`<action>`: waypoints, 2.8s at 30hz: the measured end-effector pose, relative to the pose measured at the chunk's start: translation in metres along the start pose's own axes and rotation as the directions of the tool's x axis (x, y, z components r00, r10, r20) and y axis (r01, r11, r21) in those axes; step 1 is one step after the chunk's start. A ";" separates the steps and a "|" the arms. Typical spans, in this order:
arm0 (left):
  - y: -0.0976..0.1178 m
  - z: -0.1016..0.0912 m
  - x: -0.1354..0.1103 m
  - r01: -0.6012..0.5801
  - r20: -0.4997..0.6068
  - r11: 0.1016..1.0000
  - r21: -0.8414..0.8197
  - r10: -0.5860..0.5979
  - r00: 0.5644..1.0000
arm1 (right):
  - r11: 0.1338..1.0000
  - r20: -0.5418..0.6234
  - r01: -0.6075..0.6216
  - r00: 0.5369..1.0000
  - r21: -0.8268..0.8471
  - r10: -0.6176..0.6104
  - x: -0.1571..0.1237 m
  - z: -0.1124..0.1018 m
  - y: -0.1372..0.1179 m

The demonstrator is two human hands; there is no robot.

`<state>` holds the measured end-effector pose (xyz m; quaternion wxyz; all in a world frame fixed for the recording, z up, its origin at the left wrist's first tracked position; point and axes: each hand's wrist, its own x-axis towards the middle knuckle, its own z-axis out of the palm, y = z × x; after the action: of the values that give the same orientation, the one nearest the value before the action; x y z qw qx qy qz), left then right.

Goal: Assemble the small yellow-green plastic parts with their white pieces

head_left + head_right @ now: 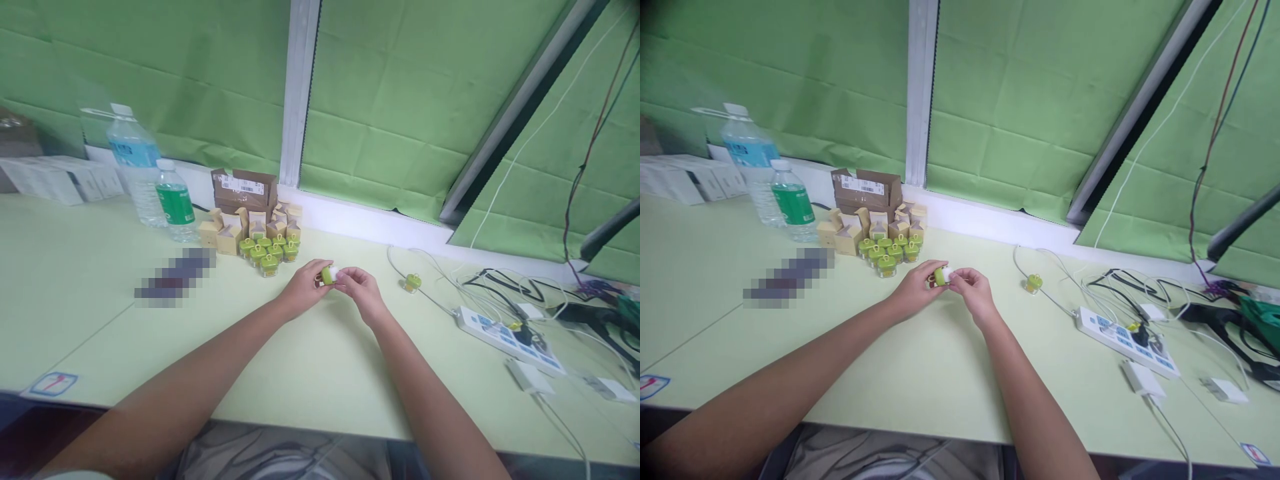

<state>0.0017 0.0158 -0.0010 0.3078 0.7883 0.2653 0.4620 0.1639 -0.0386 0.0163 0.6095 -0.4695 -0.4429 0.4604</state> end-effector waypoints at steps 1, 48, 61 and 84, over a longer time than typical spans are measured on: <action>0.000 0.000 0.000 -0.002 0.000 1.000 0.007 0.002 1.000 | 1.000 0.004 0.000 1.000 -0.007 0.000 0.000 0.000 0.000; 0.029 0.001 -0.008 -0.098 -0.034 0.953 0.286 0.112 0.993 | 0.997 0.007 0.062 0.998 -0.053 -0.062 0.002 0.004 0.008; 0.015 0.001 -0.004 0.049 -0.012 0.906 0.420 -0.049 0.999 | 0.841 0.042 0.280 0.954 -0.462 -0.295 -0.012 0.015 0.009; 0.009 0.001 -0.003 0.077 -0.057 0.937 0.341 -0.061 0.996 | 0.823 0.018 0.375 0.913 -0.427 -0.406 -0.013 0.013 0.003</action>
<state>0.0023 0.0073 0.0035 0.1761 0.8092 0.3762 0.4155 0.1484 -0.0487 0.0138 0.5908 -0.5057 -0.5954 0.2016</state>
